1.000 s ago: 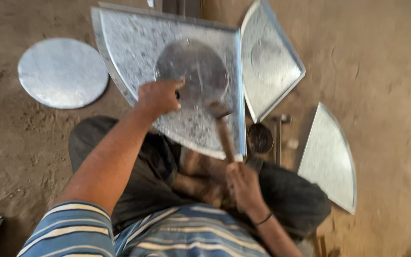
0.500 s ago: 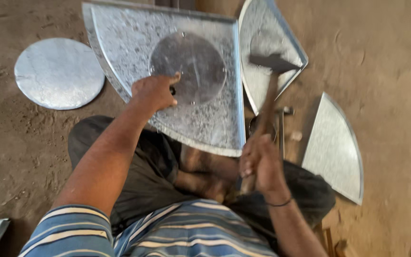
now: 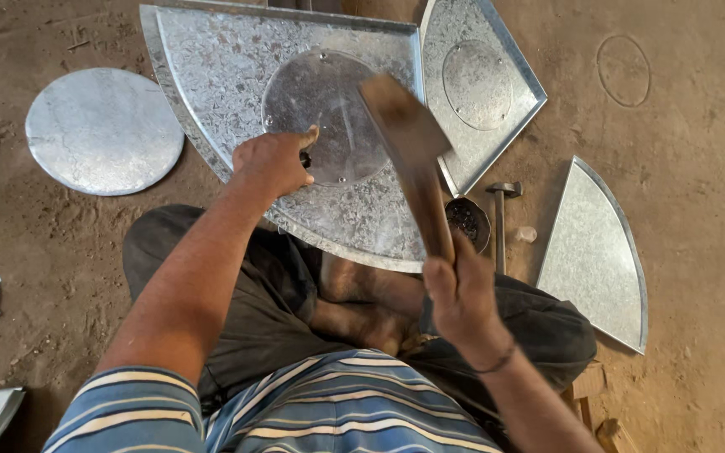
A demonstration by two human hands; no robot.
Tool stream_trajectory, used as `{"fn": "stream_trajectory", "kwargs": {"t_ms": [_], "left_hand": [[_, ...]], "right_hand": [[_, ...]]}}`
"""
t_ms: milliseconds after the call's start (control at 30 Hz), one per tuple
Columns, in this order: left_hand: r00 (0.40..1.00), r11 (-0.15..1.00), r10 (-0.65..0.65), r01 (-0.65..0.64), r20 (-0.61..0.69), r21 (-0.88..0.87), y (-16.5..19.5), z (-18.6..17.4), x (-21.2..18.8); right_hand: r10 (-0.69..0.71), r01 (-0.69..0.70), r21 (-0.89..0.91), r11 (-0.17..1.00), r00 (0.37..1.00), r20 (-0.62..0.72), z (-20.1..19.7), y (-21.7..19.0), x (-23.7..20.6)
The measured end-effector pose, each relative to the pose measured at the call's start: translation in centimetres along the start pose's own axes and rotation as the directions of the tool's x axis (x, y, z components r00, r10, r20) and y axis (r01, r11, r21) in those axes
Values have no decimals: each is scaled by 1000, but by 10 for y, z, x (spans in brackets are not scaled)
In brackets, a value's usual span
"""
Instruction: The person sits on the floor and uses a hammer and punch to fasten rivets into a circular metal piece attached to a larger metal panel. They repeatedly position the punch, strike it with the hammer, and adjust the panel to work on different rivet locations.
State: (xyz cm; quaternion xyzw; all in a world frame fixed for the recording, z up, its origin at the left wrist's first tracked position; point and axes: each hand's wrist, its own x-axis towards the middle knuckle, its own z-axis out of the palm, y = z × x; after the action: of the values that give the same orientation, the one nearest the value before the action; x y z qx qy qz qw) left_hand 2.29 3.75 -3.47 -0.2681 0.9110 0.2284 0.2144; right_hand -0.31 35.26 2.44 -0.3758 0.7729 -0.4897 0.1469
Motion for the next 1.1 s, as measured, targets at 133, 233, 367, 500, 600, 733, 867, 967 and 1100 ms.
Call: {"fn": "stream_trajectory", "kwargs": {"t_ms": [133,233,367,500,600,733,867,967,1100], "left_hand": [[1000,1000,8,-9,-20,-28,-3,1,4],[999,1000,-9,10,-51,11,-3,0,8],[1000,1000,1,-2,14,27,-2,2,10],[1000,1000,-10,10,-12,5,-2,5,12],[999,1000,-11,12,-36,24,-2,4,11],[999,999,16,-14,-45,32,1,0,6],[999,999,-17,18,-48,33,8,-6,-2],[999,999,-35,36,-31,38,9,-4,-7],[973,913,-106,12,-208,-407,3,15,-5]], "right_hand": [[384,-320,-382,867,918,103,23,35,-10],[527,-516,-180,837,850,16,21,49,-24],[266,-234,310,921,962,-64,27,53,-39],[395,-390,301,871,918,46,41,57,-35],[727,-738,242,630,670,151,36,55,-29],[413,-402,470,786,907,84,20,37,-29],[410,-421,457,784,903,128,21,30,-21],[720,-780,185,598,624,305,18,34,-25],[569,-581,399,710,806,162,9,34,-60]]}}
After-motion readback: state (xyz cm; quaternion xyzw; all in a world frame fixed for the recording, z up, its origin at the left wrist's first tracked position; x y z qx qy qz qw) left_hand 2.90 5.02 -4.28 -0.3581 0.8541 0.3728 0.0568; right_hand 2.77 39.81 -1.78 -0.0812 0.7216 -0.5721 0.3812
